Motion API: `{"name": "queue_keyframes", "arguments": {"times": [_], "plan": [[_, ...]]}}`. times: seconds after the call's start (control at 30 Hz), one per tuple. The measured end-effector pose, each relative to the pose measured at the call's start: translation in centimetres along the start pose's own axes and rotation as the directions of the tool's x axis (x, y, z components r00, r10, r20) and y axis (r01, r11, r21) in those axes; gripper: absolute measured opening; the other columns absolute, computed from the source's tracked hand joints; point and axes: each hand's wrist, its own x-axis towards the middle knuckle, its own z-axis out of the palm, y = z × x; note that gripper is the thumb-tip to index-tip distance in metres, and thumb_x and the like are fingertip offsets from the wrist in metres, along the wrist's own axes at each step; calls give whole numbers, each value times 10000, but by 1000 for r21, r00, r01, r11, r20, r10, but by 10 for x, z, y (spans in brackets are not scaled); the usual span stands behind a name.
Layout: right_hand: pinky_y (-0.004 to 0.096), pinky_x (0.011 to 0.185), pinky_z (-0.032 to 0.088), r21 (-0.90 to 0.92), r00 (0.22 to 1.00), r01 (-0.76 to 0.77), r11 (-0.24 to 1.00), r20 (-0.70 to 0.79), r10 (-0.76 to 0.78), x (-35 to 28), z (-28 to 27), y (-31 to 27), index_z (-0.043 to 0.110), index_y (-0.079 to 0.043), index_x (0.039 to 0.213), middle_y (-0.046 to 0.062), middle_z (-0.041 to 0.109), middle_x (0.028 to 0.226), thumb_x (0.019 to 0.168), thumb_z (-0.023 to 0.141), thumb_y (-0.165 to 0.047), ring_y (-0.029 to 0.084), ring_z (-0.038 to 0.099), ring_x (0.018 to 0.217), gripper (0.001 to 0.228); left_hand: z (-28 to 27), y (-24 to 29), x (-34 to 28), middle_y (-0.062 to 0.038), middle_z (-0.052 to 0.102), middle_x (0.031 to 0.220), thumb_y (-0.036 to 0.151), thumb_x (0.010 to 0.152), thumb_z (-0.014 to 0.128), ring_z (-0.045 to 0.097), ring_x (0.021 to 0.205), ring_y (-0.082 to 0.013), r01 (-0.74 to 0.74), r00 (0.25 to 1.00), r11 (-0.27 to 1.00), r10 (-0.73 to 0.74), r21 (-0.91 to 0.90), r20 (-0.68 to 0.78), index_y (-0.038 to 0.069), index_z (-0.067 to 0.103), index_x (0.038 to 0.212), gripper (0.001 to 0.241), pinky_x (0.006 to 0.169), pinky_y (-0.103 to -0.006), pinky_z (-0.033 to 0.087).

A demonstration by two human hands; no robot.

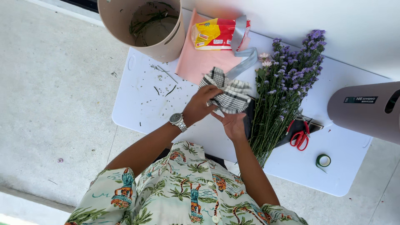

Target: The person prepares purple flowers by trimming the stems with shears, cleaning the workspace with a cloth, and then gathering the stems together to tie them with a ribbon.

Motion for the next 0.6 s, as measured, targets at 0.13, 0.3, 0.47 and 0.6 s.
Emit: {"name": "queue_keyframes", "arguments": {"times": [0.13,0.3,0.47,0.6], "plan": [[638,952,698,154,988,-156,976,34,152,-11,-7,-16,554,-81,1588,204,643,1519,1151,596,-404,435,695,1259,546,-26,58,-6,-250,459,1732,107,1048,791,547,1498,-526,-202,861,979,171,13,479,-14,597,1558,559,1196,-657,570],[776,994,581,-935,966,-169,311,-220,-135,-45,5,-44,584,-43,1522,319,612,1514,1120,683,-150,583,601,1347,428,-25,-42,134,29,775,1293,381,1087,719,730,1204,-256,-336,919,788,394,516,-3,278,782,1245,199,892,-465,604],[596,994,519,-971,976,-216,102,-211,54,-73,-12,-37,639,-269,1387,139,286,1776,706,889,74,449,299,1653,803,-58,-73,252,-85,562,1466,427,994,867,545,1277,-356,-135,899,724,376,676,-224,145,632,1360,517,999,-505,521],[739,1096,415,-972,966,-72,-223,-123,226,-87,-17,-26,459,-313,1646,122,13,1874,664,939,21,490,147,1677,1143,-55,-84,280,-113,755,1011,198,1190,508,672,866,-338,-418,774,586,630,694,-65,83,667,1067,232,788,-463,535]]}}
